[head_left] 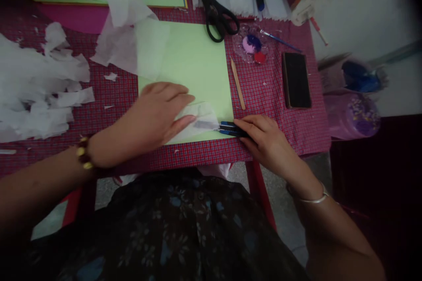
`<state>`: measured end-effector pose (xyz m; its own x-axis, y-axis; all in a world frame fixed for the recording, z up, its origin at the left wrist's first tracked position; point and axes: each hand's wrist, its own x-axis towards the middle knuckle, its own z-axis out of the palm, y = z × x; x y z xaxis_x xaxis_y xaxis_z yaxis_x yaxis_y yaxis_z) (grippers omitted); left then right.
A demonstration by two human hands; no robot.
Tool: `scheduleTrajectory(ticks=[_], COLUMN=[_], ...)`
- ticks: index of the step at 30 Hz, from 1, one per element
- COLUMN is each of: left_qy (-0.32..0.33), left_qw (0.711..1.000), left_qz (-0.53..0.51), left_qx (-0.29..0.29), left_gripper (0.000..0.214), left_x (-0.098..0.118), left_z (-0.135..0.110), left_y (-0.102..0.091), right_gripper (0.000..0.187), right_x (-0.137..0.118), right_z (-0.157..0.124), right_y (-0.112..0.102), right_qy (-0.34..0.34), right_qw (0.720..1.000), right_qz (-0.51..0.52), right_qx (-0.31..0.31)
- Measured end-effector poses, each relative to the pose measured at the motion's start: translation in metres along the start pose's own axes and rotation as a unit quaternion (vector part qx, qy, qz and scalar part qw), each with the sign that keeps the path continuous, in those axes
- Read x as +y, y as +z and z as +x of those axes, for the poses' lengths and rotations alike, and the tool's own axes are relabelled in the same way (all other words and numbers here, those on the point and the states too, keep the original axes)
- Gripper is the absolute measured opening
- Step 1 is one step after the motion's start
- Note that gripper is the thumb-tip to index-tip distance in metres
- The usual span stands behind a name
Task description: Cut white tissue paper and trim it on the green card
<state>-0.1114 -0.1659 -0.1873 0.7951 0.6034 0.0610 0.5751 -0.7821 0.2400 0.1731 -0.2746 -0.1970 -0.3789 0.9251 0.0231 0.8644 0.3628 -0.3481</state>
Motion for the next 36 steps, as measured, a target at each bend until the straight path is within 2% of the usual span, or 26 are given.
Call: scheduleTrajectory(ticks=[4, 9, 18, 22, 26, 30, 36], left_qy=[0.037, 0.025, 0.014, 0.004, 0.008, 0.018, 0.058], left_qw=[0.998, 0.999, 1.0, 0.998, 0.999, 0.997, 0.995], left_qz=[-0.039, -0.039, -0.028, -0.059, -0.044, -0.074, -0.076], left_qx=[-0.011, -0.003, 0.003, 0.007, -0.003, -0.015, -0.038], left_gripper=[0.063, 0.064, 0.058, 0.055, 0.059, 0.059, 0.078], left_x=[0.007, 0.002, 0.002, 0.003, 0.003, -0.004, -0.014], left_z=[0.025, 0.029, 0.03, 0.029, 0.029, 0.029, 0.031], left_y=[0.027, 0.043, 0.047, 0.049, 0.047, 0.042, 0.042], right_gripper=[0.047, 0.045, 0.049, 0.05, 0.052, 0.052, 0.049], right_x=[0.003, 0.003, -0.002, -0.002, -0.002, -0.002, -0.003], right_z=[0.0, 0.0, -0.017, -0.023, -0.025, -0.026, -0.025], right_y=[0.001, 0.002, 0.004, 0.0, 0.0, 0.003, 0.003], right_qy=[-0.009, -0.023, -0.002, -0.005, -0.007, -0.003, 0.004], right_qw=[1.0, 1.0, 0.999, 0.999, 0.999, 0.999, 0.999], right_qz=[0.0, 0.018, 0.047, 0.049, 0.047, 0.05, 0.038], right_qx=[-0.002, -0.003, 0.006, 0.002, 0.008, 0.017, 0.025])
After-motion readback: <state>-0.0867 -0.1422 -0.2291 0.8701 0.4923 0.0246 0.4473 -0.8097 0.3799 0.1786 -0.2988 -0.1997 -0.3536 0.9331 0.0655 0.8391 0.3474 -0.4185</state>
